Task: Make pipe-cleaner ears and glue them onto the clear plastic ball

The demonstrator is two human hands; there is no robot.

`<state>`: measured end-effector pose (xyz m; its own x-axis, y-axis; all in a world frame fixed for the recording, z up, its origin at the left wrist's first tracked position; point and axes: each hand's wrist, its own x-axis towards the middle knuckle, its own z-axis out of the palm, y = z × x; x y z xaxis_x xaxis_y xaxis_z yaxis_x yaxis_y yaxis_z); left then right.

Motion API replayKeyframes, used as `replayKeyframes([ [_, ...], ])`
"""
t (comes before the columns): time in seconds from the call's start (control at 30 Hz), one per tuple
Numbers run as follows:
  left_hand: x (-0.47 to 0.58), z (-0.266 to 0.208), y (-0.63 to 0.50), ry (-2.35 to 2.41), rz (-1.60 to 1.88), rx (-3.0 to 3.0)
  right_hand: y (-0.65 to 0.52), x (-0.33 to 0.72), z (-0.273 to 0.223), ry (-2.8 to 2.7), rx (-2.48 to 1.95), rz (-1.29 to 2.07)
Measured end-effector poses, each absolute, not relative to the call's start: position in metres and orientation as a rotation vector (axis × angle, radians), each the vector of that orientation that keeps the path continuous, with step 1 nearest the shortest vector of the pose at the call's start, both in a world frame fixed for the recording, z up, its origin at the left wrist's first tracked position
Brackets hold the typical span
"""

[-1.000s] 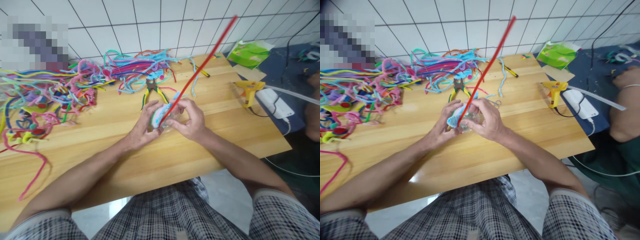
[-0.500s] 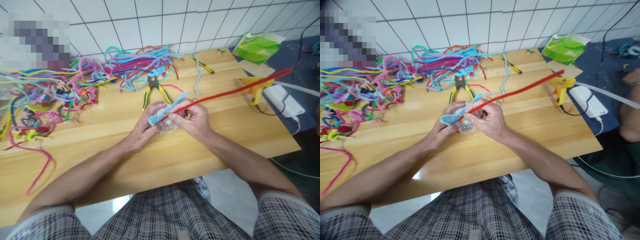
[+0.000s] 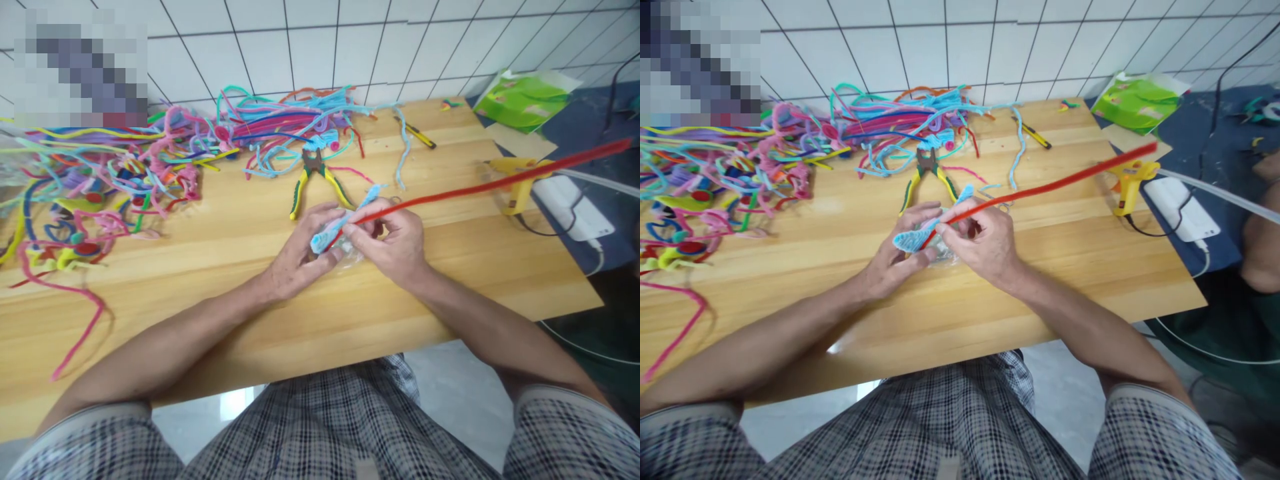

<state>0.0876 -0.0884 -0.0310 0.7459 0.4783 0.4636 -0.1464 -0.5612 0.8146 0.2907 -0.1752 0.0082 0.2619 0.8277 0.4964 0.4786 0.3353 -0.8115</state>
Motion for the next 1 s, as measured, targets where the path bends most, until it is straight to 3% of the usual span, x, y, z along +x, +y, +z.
replayKeyframes([
  [0.63, 0.085, -0.021, -0.091, 0.257, 0.799, 2.104, -0.177, 0.291, 0.008, -1.365, -1.356, 0.392],
  [1.0, 0.089, -0.03, -0.096, 0.28, 0.969, 2.122, -0.179, 0.284, 0.007, -1.292, -1.306, 0.403],
])
